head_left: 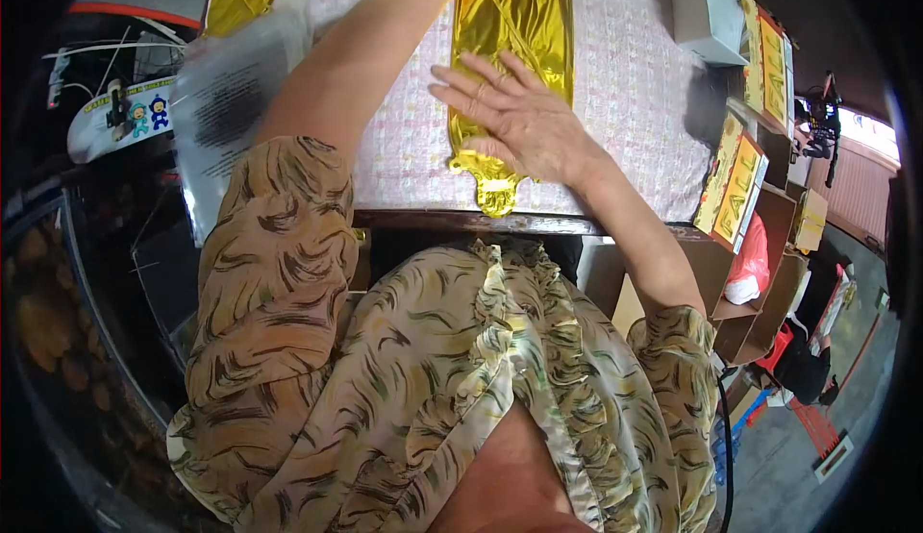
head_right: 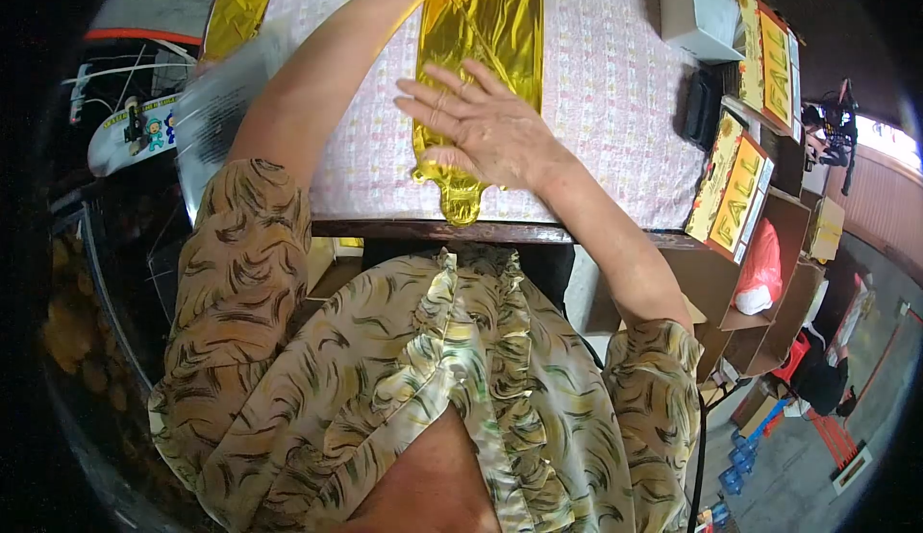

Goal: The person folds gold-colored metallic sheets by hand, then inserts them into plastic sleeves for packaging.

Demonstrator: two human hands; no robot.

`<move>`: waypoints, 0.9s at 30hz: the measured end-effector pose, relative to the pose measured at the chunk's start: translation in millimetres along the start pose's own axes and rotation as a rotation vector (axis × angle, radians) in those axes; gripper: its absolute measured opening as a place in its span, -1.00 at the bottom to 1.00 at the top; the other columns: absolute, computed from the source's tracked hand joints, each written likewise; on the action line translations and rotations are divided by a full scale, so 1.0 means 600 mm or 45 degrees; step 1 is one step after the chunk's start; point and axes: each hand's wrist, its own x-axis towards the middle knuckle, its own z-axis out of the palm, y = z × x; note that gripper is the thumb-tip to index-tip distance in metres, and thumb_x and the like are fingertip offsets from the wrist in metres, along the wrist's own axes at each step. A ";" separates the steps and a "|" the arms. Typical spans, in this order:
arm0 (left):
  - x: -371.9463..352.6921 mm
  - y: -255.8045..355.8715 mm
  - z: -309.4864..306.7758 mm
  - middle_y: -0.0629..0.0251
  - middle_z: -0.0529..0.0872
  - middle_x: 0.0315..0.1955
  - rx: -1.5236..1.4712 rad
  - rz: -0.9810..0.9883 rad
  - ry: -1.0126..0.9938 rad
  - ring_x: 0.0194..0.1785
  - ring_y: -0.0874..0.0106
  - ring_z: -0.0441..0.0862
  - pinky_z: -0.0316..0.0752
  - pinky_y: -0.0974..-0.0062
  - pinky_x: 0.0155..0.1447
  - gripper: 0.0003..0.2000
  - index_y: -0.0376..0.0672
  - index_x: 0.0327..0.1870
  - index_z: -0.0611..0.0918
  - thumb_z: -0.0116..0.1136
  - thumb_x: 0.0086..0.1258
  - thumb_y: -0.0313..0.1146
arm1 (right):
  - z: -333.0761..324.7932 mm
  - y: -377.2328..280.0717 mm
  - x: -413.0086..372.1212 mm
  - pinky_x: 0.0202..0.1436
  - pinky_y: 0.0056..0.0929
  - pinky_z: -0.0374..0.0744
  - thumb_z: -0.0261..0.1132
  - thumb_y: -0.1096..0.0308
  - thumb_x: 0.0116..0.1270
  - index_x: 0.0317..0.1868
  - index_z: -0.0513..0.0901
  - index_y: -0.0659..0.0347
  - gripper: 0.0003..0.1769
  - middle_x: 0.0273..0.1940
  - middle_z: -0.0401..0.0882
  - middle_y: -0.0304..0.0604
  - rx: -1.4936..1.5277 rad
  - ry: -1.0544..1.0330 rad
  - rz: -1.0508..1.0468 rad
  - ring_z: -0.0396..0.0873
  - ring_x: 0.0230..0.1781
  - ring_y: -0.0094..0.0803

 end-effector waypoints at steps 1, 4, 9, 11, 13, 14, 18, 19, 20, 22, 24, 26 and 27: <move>0.001 -0.001 0.001 0.24 0.70 -0.41 -0.004 0.004 -0.003 -0.31 0.35 0.69 0.58 0.39 -0.19 -0.81 -0.19 -0.41 0.73 0.53 0.16 -0.31 | 0.002 -0.012 -0.005 0.79 -0.08 -0.27 -0.34 -0.45 0.51 0.72 -0.05 -0.27 -0.11 0.73 -0.12 -0.44 0.048 -0.065 -0.013 -0.18 0.75 -0.32; 0.000 -0.011 0.009 0.25 0.69 -0.41 -0.078 0.004 -0.024 -0.31 0.35 0.69 0.57 0.39 -0.20 -0.81 -0.18 -0.39 0.74 0.53 0.17 -0.31 | -0.006 -0.048 -0.034 0.79 -0.10 -0.30 -0.39 -0.45 0.52 0.72 -0.09 -0.27 -0.12 0.74 -0.20 -0.46 0.400 -0.162 -0.076 -0.23 0.75 -0.35; 0.001 0.001 -0.001 0.26 0.69 -0.42 -0.066 -0.048 -0.003 -0.31 0.39 0.70 0.57 0.42 -0.20 -0.79 -0.20 -0.38 0.73 0.55 0.16 -0.30 | -0.026 -0.034 -0.034 0.73 0.00 0.07 0.00 -0.06 0.68 0.51 0.47 0.14 -0.39 0.55 0.35 0.09 1.442 0.472 -0.388 0.20 0.64 -0.02; -0.004 -0.009 0.008 0.24 0.70 -0.40 -0.079 -0.081 0.002 -0.31 0.37 0.70 0.58 0.41 -0.20 -0.80 -0.20 -0.36 0.73 0.54 0.16 -0.32 | -0.087 -0.005 -0.018 0.73 -0.01 0.02 0.02 -0.06 0.67 0.54 0.35 0.35 -0.29 0.57 0.25 0.26 0.951 0.669 0.436 0.12 0.66 0.09; 0.003 -0.064 0.049 0.24 0.71 -0.39 -0.191 -0.238 -0.126 -0.30 0.38 0.70 0.59 0.41 -0.19 -0.81 -0.20 -0.35 0.73 0.54 0.17 -0.33 | -0.029 0.057 0.028 0.73 -0.01 0.01 0.03 -0.08 0.66 0.56 0.27 0.42 -0.24 0.58 0.21 0.29 0.564 0.734 0.604 0.09 0.66 0.14; 0.010 -0.094 0.063 0.23 0.71 -0.38 -0.304 -0.405 -0.250 -0.30 0.38 0.70 0.59 0.41 -0.18 -0.81 -0.20 -0.35 0.73 0.53 0.17 -0.33 | -0.001 0.074 0.046 0.73 -0.01 0.00 0.05 -0.09 0.65 0.57 0.19 0.49 -0.17 0.59 0.16 0.33 0.176 0.778 0.761 0.06 0.66 0.18; -0.001 0.002 0.000 0.24 0.72 -0.37 -0.047 -0.111 -0.039 -0.26 0.37 0.71 0.59 0.39 -0.14 -0.79 -0.18 -0.34 0.74 0.52 0.18 -0.28 | 0.031 0.043 0.056 0.70 0.00 0.04 0.07 -0.16 0.62 0.58 0.15 0.50 -0.09 0.60 0.12 0.33 -0.068 0.621 0.748 0.07 0.66 0.13; -0.001 0.004 0.000 0.22 0.73 -0.38 -0.066 -0.113 -0.032 -0.28 0.36 0.71 0.59 0.39 -0.14 -0.79 -0.17 -0.31 0.75 0.53 0.18 -0.27 | 0.032 0.037 0.056 0.70 0.01 0.04 0.07 -0.19 0.60 0.58 0.17 0.48 -0.08 0.60 0.14 0.29 -0.049 0.628 0.734 0.07 0.66 0.11; 0.004 0.009 -0.010 0.22 0.73 -0.38 -0.054 -0.111 -0.026 -0.28 0.36 0.71 0.59 0.39 -0.14 -0.79 -0.17 -0.31 0.75 0.53 0.18 -0.27 | 0.032 0.036 0.058 0.70 0.01 0.04 0.07 -0.19 0.60 0.58 0.17 0.48 -0.08 0.60 0.14 0.29 -0.052 0.636 0.723 0.07 0.66 0.11; 0.018 0.048 -0.037 0.22 0.75 -0.39 -0.002 -0.318 -0.232 -0.28 0.41 0.71 0.58 0.41 -0.14 -0.78 -0.19 -0.28 0.77 0.53 0.21 -0.26 | 0.033 0.034 0.055 0.70 0.03 0.03 0.06 -0.20 0.60 0.58 0.17 0.49 -0.07 0.61 0.13 0.26 -0.091 0.590 0.756 0.07 0.66 0.10; 0.036 0.039 -0.053 0.27 0.80 -0.37 -0.261 -0.402 -0.307 -0.28 0.50 0.70 0.57 0.46 -0.15 -0.78 -0.21 -0.20 0.80 0.48 0.30 -0.24 | 0.032 0.035 0.056 0.70 0.03 0.03 0.05 -0.22 0.60 0.59 0.17 0.49 -0.07 0.62 0.12 0.25 -0.081 0.587 0.757 0.07 0.66 0.09; 0.046 0.048 -0.092 0.33 0.81 -0.35 -0.423 -0.514 -0.246 -0.29 0.56 0.69 0.55 0.50 -0.17 -0.78 -0.24 -0.12 0.80 0.38 0.41 -0.26 | 0.034 0.035 0.057 0.70 0.04 0.02 0.04 -0.23 0.60 0.59 0.17 0.48 -0.06 0.62 0.11 0.24 -0.066 0.579 0.759 0.06 0.67 0.09; 0.056 0.039 -0.112 0.35 0.82 -0.33 -0.419 -0.647 -0.272 -0.29 0.56 0.68 0.55 0.53 -0.17 -0.77 -0.24 -0.05 0.80 0.31 0.47 -0.28 | 0.034 0.035 0.057 0.71 0.03 0.01 0.03 -0.24 0.60 0.59 0.17 0.48 -0.06 0.63 0.10 0.23 -0.062 0.563 0.769 0.05 0.67 0.08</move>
